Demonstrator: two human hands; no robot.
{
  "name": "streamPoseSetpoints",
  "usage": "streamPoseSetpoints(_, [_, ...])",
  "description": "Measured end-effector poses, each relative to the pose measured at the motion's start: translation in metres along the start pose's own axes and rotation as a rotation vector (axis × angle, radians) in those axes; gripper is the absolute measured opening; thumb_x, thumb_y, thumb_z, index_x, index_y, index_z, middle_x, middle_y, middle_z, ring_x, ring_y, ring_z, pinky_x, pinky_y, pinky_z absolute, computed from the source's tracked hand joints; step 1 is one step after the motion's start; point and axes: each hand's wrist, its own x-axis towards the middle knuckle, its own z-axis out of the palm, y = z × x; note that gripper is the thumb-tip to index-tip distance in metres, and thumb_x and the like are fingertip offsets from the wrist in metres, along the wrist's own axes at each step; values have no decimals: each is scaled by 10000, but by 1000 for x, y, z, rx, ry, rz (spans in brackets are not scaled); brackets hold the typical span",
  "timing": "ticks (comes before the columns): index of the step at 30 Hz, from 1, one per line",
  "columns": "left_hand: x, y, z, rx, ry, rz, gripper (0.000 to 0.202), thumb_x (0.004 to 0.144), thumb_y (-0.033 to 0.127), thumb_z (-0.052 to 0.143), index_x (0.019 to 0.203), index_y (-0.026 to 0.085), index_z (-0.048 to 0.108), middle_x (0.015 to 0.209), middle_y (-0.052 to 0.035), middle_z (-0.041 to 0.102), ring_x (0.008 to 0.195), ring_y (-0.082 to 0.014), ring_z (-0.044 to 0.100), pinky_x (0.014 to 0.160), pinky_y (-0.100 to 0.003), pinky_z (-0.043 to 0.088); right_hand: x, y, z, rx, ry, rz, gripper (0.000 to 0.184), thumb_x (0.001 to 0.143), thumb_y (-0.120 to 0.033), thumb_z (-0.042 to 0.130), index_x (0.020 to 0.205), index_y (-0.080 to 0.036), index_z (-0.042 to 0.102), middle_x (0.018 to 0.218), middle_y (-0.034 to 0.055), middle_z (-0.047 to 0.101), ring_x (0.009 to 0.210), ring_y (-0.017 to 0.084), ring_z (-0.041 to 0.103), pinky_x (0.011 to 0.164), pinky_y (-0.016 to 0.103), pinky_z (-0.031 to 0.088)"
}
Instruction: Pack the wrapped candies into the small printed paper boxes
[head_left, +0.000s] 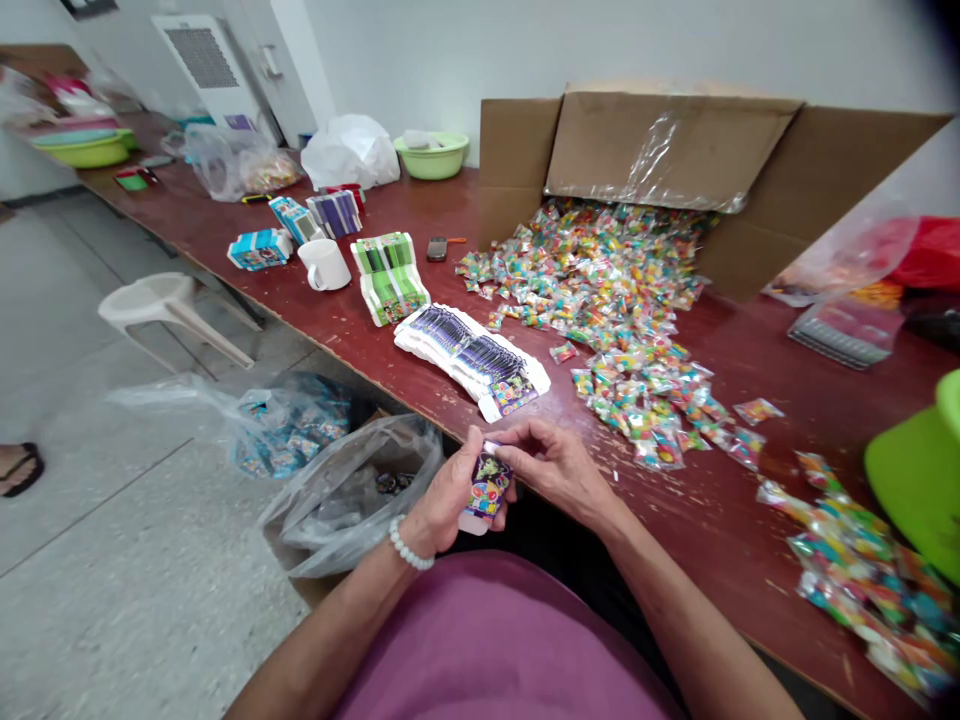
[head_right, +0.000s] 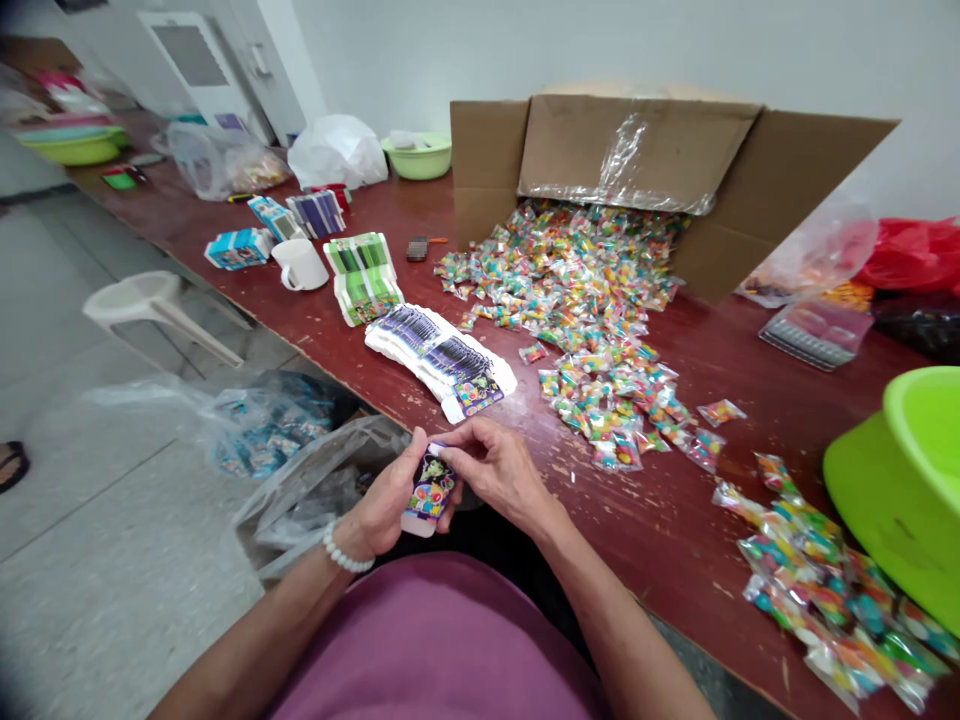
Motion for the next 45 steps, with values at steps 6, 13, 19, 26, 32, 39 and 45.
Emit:
streamPoseSetpoints(6, [1, 3, -2, 139, 15, 57, 759, 842, 800, 346, 767, 111, 656, 647, -78, 661, 405, -117, 577, 386, -203, 425, 7, 2, 5, 203, 8, 63, 248, 824, -418, 726, 839, -174, 679, 675, 18, 708, 466, 145, 627, 470, 267, 505])
streamPoseSetpoints(13, [4, 0, -8, 200, 4, 91, 745, 871, 757, 365, 955, 84, 673, 638, -64, 650, 400, -133, 578, 387, -224, 437, 7, 14, 10, 126, 76, 38, 254, 824, -432, 724, 839, -182, 680, 675, 23, 721, 476, 156, 648, 491, 270, 527])
streamPoseSetpoints(19, [4, -1, -13, 207, -39, 66, 750, 876, 743, 387, 1087, 82, 671, 624, -59, 658, 394, -129, 583, 372, -206, 423, 6, 8, 9, 23, 69, -10, 235, 845, -413, 699, 820, -180, 682, 666, 23, 724, 484, 161, 667, 476, 250, 505])
streamPoseSetpoints(26, [6, -5, -18, 166, -27, 66, 709, 890, 708, 412, 1169, 98, 644, 632, -41, 656, 396, -134, 586, 368, -212, 440, 1, 7, 16, -126, 115, -149, 159, 865, -324, 657, 777, -192, 673, 796, 42, 745, 539, 133, 649, 470, 229, 480])
streamPoseSetpoints(32, [8, -10, -16, 74, -67, 0, 717, 882, 735, 373, 996, 97, 680, 611, -36, 636, 378, -136, 577, 350, -210, 406, -1, 11, 17, 45, 70, 1, 210, 860, -387, 666, 799, -190, 625, 667, 19, 710, 499, 147, 643, 487, 248, 483])
streamPoseSetpoints(39, [6, -7, -17, 186, -28, 11, 780, 853, 785, 340, 683, 90, 649, 559, -69, 620, 361, -129, 564, 347, -205, 383, 3, 7, 14, 121, 73, 93, 278, 847, -429, 696, 758, -182, 606, 521, -11, 653, 427, 145, 626, 460, 234, 446])
streamPoseSetpoints(45, [7, -8, -14, -5, -4, -34, 688, 857, 749, 408, 965, 118, 657, 580, -28, 635, 351, -148, 559, 328, -233, 422, -7, 9, 15, -40, 1, -123, 173, 930, -358, 596, 932, -207, 679, 972, 62, 729, 645, 154, 676, 614, 293, 545])
